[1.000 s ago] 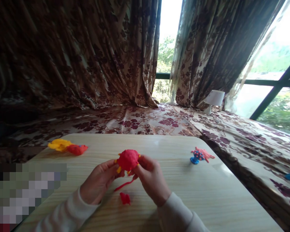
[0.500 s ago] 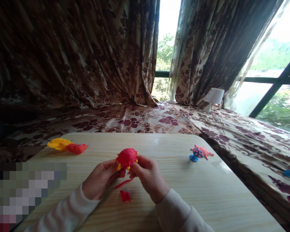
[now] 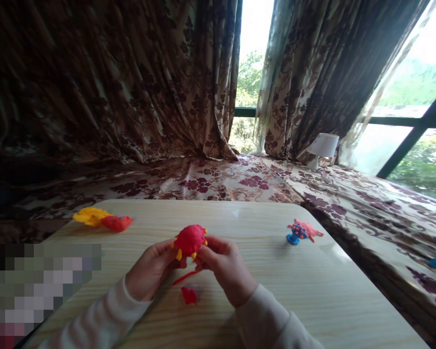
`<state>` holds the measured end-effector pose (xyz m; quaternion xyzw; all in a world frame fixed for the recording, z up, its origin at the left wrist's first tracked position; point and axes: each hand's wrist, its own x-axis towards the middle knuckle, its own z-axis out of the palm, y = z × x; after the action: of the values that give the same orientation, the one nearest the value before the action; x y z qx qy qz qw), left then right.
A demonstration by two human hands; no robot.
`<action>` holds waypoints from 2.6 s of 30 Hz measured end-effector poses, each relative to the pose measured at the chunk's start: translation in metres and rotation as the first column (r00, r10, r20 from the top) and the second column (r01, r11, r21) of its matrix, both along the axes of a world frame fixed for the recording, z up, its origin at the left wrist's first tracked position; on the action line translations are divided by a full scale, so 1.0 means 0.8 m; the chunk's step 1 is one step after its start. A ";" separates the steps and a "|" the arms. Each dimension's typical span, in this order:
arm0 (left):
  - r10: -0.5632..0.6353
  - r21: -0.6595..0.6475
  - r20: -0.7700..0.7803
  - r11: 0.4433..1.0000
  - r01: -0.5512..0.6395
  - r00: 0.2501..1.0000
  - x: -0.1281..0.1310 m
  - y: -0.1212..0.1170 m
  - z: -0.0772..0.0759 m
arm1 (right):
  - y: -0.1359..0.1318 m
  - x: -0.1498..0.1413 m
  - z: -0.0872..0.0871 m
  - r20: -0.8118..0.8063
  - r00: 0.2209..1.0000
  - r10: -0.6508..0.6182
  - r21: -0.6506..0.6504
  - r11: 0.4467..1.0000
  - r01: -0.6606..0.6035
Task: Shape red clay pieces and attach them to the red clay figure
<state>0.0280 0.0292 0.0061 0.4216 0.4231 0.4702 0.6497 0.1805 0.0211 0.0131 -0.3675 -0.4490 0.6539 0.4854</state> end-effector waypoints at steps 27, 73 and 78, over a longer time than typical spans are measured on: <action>-0.031 -0.060 0.022 0.998 0.032 0.999 0.003 -0.001 0.000 | 0.001 -0.001 -0.003 -0.055 0.998 -0.007 -0.071 0.998 0.003; -0.169 -0.011 -0.035 0.986 0.169 0.985 0.004 -0.005 -0.001 | -0.002 -0.007 -0.006 -0.068 0.998 -0.003 -0.061 0.998 -0.001; -0.200 0.033 -0.058 0.979 0.202 0.978 0.006 -0.006 0.008 | -0.003 -0.006 -0.006 -0.042 0.999 0.019 -0.097 0.995 -0.023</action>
<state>0.0327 0.0244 0.0125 0.4874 0.3867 0.3987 0.6737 0.1755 0.0187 0.0086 -0.3725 -0.4105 0.6875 0.4692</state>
